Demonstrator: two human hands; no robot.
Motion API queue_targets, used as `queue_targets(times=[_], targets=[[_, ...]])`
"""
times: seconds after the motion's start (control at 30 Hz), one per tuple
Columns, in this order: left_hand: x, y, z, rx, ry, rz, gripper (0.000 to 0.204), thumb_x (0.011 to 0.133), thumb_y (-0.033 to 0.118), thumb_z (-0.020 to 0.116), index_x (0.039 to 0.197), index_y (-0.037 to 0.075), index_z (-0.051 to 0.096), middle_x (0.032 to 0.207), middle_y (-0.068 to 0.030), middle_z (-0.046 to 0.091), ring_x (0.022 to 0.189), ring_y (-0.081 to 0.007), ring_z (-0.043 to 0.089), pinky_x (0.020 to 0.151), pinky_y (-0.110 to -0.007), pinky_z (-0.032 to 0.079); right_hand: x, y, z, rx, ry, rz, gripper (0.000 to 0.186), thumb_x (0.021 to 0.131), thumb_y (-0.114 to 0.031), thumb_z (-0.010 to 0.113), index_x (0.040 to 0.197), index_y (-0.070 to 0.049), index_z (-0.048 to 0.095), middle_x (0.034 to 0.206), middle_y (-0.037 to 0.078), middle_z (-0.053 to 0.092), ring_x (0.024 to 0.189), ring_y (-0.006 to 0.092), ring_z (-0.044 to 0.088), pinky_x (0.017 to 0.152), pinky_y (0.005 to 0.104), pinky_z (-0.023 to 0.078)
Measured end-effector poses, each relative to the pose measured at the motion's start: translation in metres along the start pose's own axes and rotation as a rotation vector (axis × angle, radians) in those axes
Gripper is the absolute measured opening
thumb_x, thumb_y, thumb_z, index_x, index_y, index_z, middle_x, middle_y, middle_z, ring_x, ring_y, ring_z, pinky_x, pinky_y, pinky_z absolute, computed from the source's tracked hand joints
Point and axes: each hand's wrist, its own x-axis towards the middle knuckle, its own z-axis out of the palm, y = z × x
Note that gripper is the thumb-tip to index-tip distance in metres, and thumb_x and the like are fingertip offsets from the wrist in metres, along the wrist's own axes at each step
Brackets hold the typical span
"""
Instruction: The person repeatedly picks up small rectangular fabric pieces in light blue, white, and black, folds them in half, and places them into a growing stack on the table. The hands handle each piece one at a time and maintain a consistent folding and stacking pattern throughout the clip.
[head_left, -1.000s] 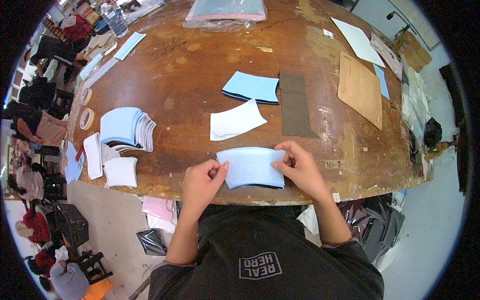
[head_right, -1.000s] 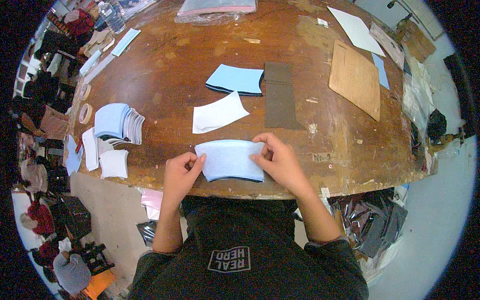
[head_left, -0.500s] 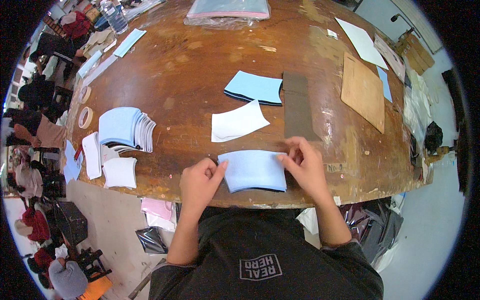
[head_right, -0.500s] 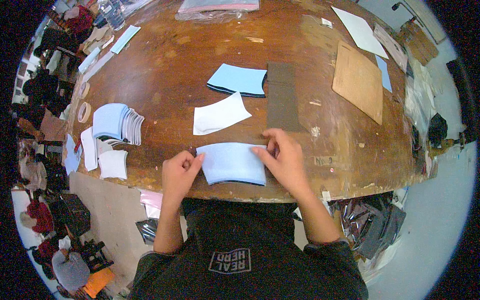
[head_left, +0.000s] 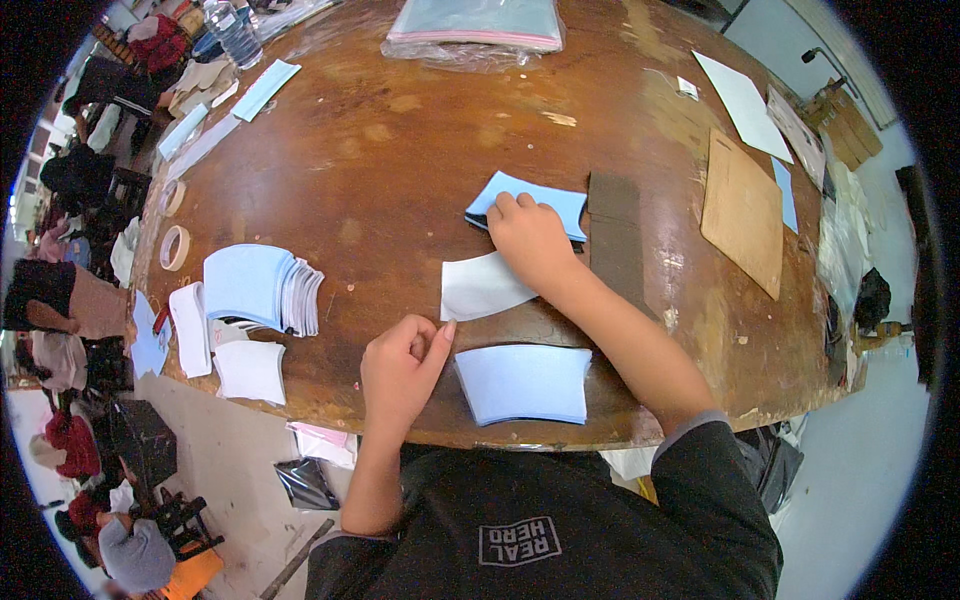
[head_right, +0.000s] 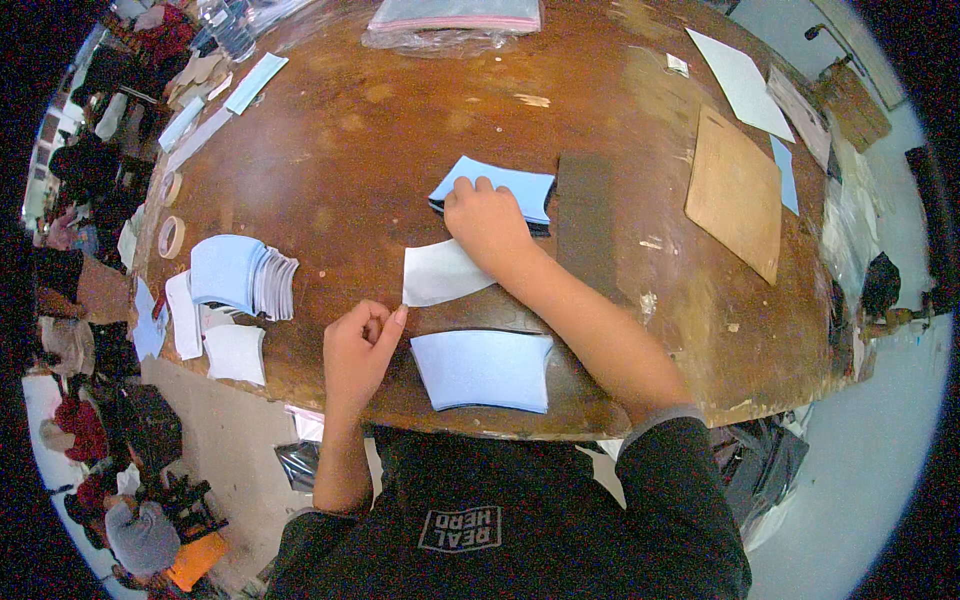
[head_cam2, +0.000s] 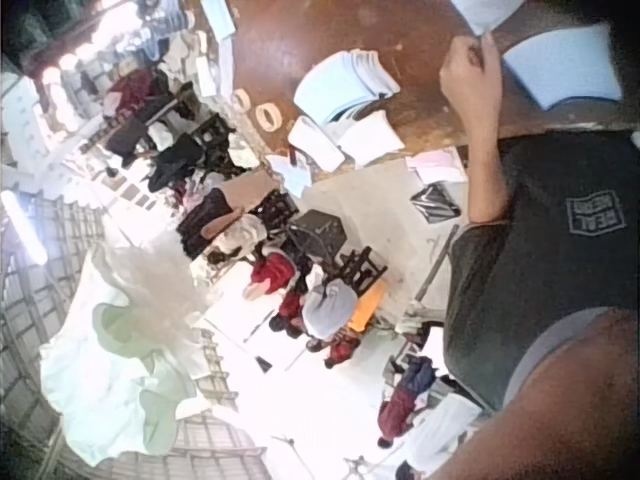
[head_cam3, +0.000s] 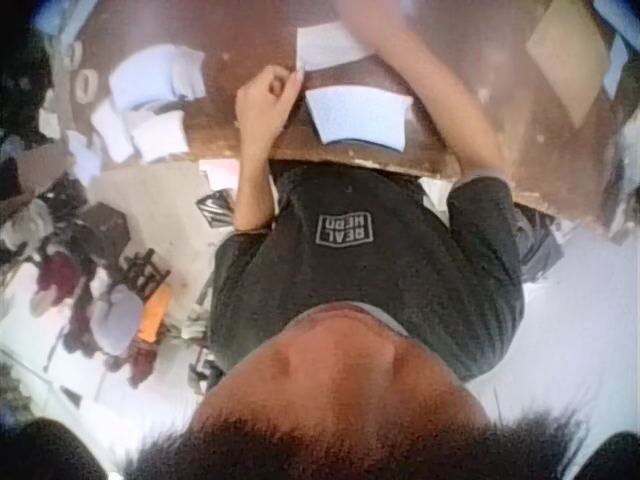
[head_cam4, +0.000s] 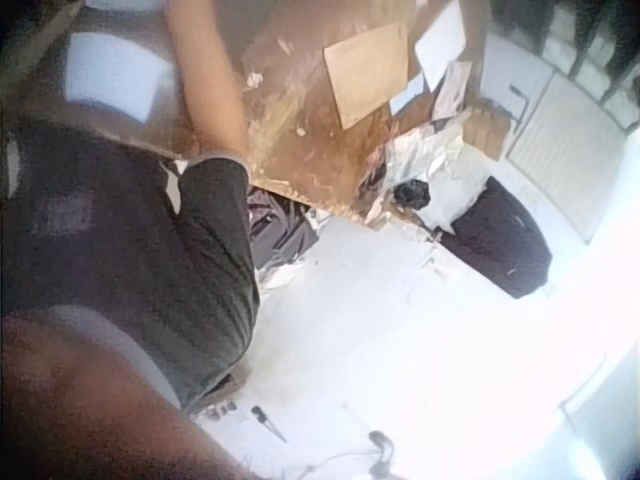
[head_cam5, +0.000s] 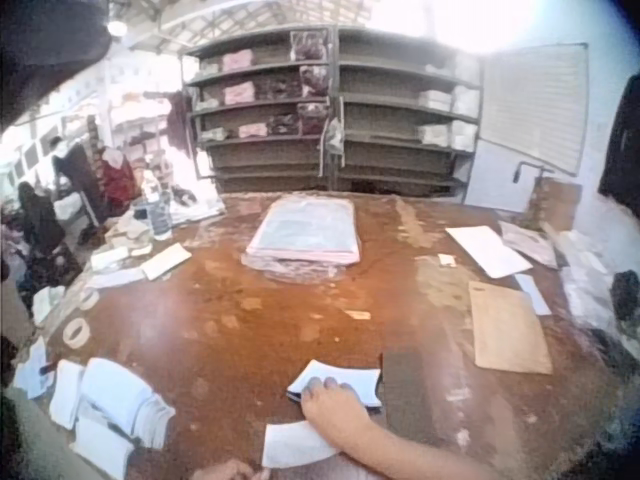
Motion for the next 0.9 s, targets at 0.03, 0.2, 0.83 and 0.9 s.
queue_targets(times=[0.03,0.2,0.83,0.9], targets=[[0.0,-0.003,-0.001,-0.007,-0.007,0.001,0.033,0.089,0.029,0.075,0.073,0.005,0.061,0.051,-0.0064,0.043,0.046,-0.0188,0.042,0.048,-0.036,0.035,-0.003,-0.003,-0.005,0.014,0.044,-0.015,0.007,0.076,-0.01,0.063,0.08,-0.004,0.064,0.086,0.01,0.061,0.081,0.0264,0.065,0.064,0.0389,0.055],[0.005,-0.005,0.003,-0.03,-0.015,0.05,0.031,0.089,0.028,0.075,0.074,0.005,0.061,0.051,-0.0057,0.041,0.046,-0.0183,0.042,0.048,-0.035,0.035,-0.006,-0.017,-0.015,0.173,-0.001,-0.074,0.007,0.077,-0.01,0.064,0.08,-0.005,0.067,0.088,0.01,0.066,0.083,0.0279,0.068,0.063,0.0398,0.059],[-0.01,0.034,-0.011,-0.484,-0.016,0.239,0.012,0.09,0.011,0.072,0.091,0.0,0.068,0.087,-0.0065,0.066,0.082,-0.0124,0.06,0.075,-0.027,0.047,-0.111,-0.021,-0.114,0.904,0.112,0.057,0.016,0.084,-0.005,0.074,0.099,-0.004,0.069,0.084,0.009,0.066,0.078,0.0235,0.063,0.07,0.0344,0.049],[-0.016,0.03,-0.007,-0.543,-0.025,0.144,0.019,0.093,0.015,0.07,0.084,-0.001,0.064,0.072,-0.0043,0.062,0.067,-0.0092,0.054,0.062,-0.025,0.044,-0.134,-0.017,-0.119,1.034,0.038,0.245,0.013,0.088,-0.007,0.073,0.099,-0.003,0.068,0.081,0.006,0.067,0.074,0.0155,0.062,0.066,0.0289,0.048]])
